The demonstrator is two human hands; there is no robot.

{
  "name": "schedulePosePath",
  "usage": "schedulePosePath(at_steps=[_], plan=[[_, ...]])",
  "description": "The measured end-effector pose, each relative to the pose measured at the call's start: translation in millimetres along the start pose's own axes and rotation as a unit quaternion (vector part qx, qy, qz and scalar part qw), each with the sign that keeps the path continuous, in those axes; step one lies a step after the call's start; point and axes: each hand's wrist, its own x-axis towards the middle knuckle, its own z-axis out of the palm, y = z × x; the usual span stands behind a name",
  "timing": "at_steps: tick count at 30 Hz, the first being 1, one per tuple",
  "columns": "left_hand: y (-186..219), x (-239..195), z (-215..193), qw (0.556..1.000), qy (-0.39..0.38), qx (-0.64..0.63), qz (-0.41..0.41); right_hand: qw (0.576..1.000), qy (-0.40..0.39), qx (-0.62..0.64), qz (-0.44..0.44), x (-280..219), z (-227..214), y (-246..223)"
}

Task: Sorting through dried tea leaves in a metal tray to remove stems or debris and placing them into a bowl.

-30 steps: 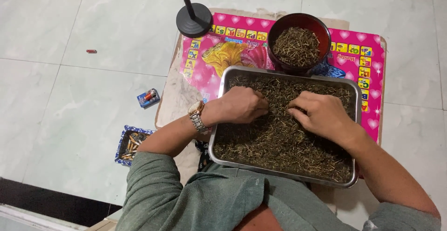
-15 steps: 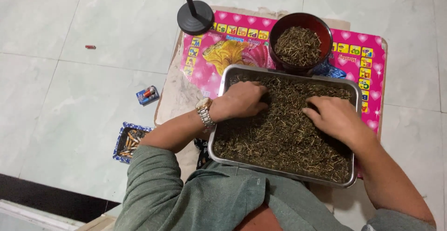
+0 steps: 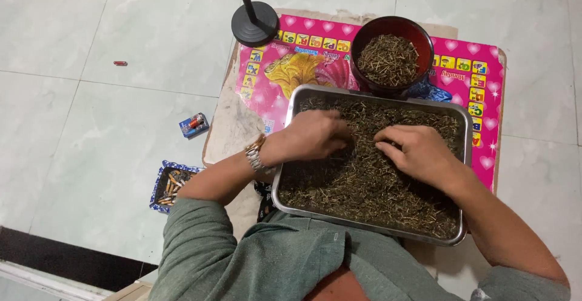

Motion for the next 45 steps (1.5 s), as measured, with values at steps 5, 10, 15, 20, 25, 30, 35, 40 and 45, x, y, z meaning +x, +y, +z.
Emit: schedulePosePath(at_steps=[5,10,15,20,25,30,35,40,45], plan=[[12,-22,-5,0.963,-0.202,0.178,0.016,0.997,-0.035,-0.061,-0.022,-12,4,7],[-5,-13,25,0.975,-0.185,0.124,0.026,0.996,-0.043,-0.076,-0.034,-9,9,-7],[-2,-4,18,0.983,-0.122,0.135,0.032,0.983,-0.110,-0.147,-0.024,0,-3,-31],[27,-32,-22,0.956,-0.215,0.193,-0.040,0.935,-0.262,-0.196,0.140,-14,-29,-46],[43,-42,-10,0.947,-0.251,0.186,-0.079,0.929,-0.291,-0.158,0.165,-29,-14,-55],[0,-26,43,0.989,-0.111,0.088,-0.037,0.956,-0.219,-0.131,0.145,-21,13,-37],[2,-6,26,0.999,-0.016,-0.051,0.003,0.994,-0.093,-0.027,0.051,-12,16,-4],[13,4,-18,0.996,-0.075,-0.010,0.035,0.996,-0.061,-0.063,0.016,9,-20,-16],[-38,24,16,0.998,-0.003,0.039,0.043,0.986,-0.112,-0.083,0.088,22,-29,-18]])
